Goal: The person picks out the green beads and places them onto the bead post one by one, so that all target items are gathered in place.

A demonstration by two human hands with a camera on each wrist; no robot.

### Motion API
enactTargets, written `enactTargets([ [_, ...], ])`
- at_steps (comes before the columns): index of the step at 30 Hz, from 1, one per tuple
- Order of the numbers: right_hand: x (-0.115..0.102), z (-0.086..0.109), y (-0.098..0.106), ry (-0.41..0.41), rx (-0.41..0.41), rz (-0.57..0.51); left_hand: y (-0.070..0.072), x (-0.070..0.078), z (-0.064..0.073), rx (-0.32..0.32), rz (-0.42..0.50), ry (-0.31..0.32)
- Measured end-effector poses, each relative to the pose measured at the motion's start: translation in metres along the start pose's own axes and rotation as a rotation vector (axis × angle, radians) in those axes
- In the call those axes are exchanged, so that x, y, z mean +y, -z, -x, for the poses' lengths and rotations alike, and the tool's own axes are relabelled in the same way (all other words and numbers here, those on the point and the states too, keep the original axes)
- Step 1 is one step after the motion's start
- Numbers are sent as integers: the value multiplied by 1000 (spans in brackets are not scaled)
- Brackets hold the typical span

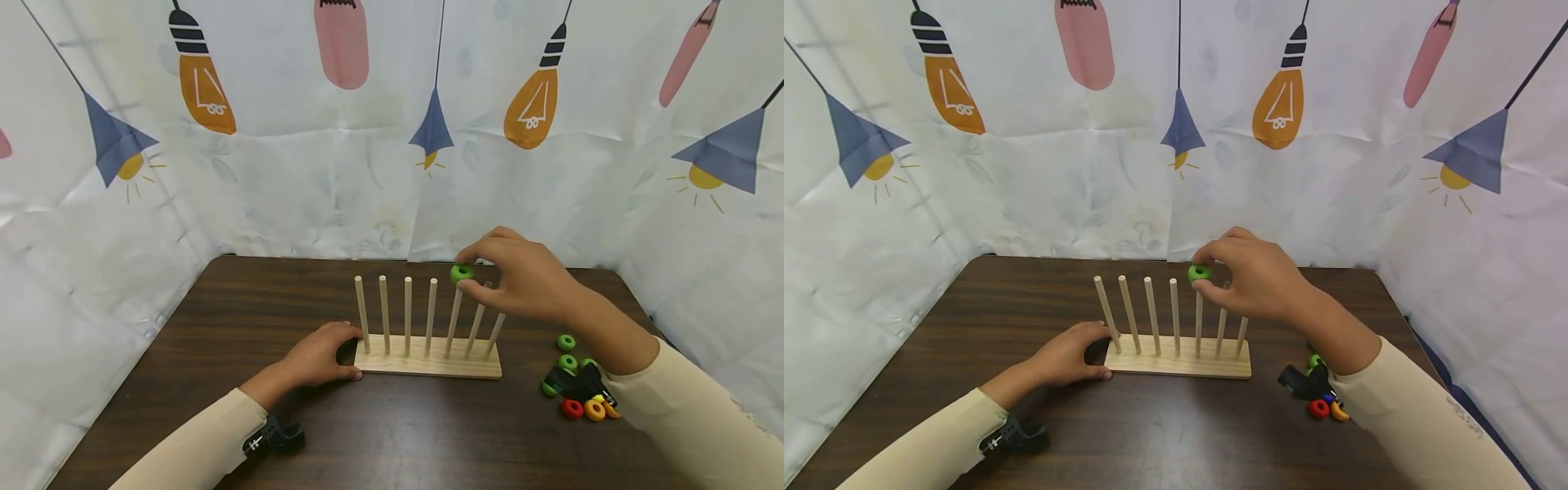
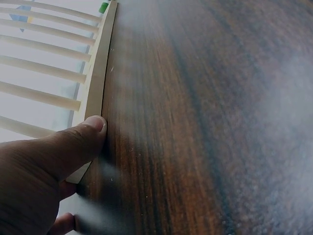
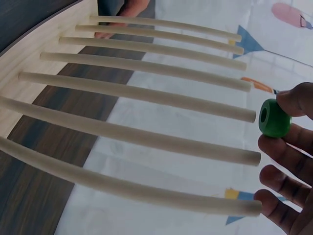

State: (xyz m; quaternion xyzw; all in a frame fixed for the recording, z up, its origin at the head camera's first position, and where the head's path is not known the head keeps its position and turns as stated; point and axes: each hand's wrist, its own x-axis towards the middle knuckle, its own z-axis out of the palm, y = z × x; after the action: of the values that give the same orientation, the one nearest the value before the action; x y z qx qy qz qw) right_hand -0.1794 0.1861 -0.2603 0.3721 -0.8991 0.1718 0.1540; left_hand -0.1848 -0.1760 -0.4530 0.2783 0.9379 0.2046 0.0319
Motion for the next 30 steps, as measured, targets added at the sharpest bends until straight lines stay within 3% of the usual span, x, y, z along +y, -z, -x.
enactTargets([
  [30,-20,-31,-17,88,5,-32,1,0,-2,-13,-4,20],
])
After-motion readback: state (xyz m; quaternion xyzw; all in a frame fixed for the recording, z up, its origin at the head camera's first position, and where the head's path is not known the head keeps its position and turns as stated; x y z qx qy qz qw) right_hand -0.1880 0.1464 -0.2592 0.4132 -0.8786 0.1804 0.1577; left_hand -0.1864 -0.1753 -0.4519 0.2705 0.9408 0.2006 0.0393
